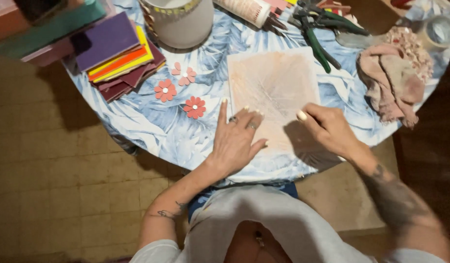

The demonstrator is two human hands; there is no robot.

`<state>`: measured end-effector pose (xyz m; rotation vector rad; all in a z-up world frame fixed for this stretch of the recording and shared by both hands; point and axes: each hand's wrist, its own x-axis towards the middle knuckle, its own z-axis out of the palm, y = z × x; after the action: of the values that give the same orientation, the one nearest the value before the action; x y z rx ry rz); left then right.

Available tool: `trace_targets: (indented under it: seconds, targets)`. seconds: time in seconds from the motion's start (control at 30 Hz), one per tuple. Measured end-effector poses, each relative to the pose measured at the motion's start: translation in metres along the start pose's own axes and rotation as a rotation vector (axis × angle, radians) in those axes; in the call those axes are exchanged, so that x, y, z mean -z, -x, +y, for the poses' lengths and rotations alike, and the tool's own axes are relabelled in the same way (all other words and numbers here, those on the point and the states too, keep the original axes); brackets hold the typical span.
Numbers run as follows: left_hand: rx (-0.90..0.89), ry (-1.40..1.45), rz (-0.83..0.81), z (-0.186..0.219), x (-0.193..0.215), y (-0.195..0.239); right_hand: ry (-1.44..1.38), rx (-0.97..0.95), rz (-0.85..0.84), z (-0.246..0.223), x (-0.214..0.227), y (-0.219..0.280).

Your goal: A person is manually sanding a rectangular wooden base using a small piece of sandpaper and arranging small pink flower-shaped mosaic tiles on a table.

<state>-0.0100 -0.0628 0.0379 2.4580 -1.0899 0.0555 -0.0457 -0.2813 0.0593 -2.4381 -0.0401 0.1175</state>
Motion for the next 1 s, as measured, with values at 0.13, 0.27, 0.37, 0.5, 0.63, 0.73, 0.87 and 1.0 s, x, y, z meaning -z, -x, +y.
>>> trace_targets:
  seconds: [0.13,0.27,0.37,0.5,0.63,0.73,0.87,1.0]
  targets:
    - [-0.007,0.074,0.087,0.007,0.004,-0.003,-0.263,0.044,0.076,-0.014,-0.013,-0.003]
    - [-0.024,0.169,0.169,0.01,0.0,-0.006,-0.369,0.053,0.096,-0.018,-0.016,-0.002]
    - [-0.02,0.215,0.179,0.015,0.003,-0.009,-0.396,0.06,0.108,-0.02,-0.013,0.001]
    - [-0.022,0.247,0.245,0.017,0.0,-0.01,-0.421,0.08,0.112,-0.025,-0.012,0.002]
    - [-0.01,0.28,0.279,0.019,-0.004,-0.012,-0.433,0.084,0.129,-0.04,-0.011,0.002]
    - [-0.015,0.278,0.327,0.018,-0.008,-0.014,-0.489,0.093,0.121,-0.048,-0.012,0.002]
    - [-0.024,0.33,0.37,0.017,-0.003,-0.016,-0.583,0.083,0.074,-0.034,-0.023,0.007]
    - [-0.027,0.371,0.333,0.014,-0.004,-0.015,-0.613,0.07,0.031,-0.03,-0.023,0.009]
